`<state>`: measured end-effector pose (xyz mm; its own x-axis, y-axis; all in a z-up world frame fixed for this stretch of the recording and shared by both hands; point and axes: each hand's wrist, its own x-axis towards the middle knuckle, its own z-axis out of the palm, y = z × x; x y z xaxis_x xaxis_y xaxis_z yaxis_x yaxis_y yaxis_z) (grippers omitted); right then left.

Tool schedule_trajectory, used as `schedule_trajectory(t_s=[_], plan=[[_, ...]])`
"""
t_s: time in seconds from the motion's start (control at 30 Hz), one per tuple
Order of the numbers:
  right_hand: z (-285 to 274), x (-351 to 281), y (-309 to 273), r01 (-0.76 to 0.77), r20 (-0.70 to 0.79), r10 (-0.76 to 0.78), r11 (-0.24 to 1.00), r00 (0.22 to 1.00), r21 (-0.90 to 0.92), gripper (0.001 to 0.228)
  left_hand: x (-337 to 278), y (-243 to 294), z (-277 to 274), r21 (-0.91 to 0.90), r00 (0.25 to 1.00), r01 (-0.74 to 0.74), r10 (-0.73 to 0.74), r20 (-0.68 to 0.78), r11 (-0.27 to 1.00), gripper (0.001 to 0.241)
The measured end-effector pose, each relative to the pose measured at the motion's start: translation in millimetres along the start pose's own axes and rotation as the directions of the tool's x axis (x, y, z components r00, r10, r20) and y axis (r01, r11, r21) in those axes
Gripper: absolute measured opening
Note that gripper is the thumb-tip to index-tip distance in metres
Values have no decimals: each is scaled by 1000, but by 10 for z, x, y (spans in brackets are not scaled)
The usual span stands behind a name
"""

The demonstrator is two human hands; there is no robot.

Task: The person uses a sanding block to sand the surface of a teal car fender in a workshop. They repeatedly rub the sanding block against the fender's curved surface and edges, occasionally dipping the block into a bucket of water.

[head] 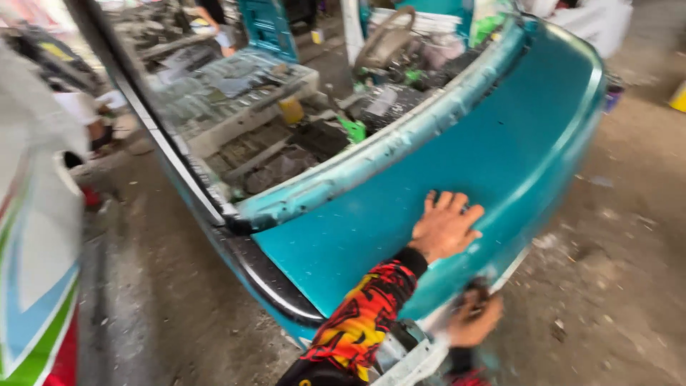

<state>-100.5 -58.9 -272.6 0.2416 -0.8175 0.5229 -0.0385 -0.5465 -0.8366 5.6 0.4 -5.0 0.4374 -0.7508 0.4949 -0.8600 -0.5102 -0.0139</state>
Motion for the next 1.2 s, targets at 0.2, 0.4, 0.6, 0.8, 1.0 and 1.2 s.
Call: schedule_trajectory(t_s=[0.2, 0.4, 0.6, 0.8, 1.0, 1.2], plan=[[91, 613, 37, -95, -76, 111, 977, 991, 190, 33, 10, 82, -2, 5, 993, 33, -34, 110, 999, 37], [-312, 116, -710, -28, -42, 34, 989, 999, 145, 29, 55, 64, -28, -19, 984, 58, -54, 169, 998, 33], [337, 784, 663, -105, -115, 113, 992, 987, 76, 31, 14, 50, 41, -37, 985, 70, -63, 161, 997, 33], [-425, 37, -732, -113, -17, 116, 988, 993, 104, 21, 12, 98, -51, -49, 984, 55, -46, 171, 997, 31], [22, 757, -125, -144, -9, 148, 977, 989, 159, 30, 18, 71, 5, -37, 985, 69, -62, 162, 997, 32], [-382, 201, -695, 83, 60, -84, 996, 995, 31, 40, 65, 49, 0, -17, 985, 55, -51, 168, 998, 34]])
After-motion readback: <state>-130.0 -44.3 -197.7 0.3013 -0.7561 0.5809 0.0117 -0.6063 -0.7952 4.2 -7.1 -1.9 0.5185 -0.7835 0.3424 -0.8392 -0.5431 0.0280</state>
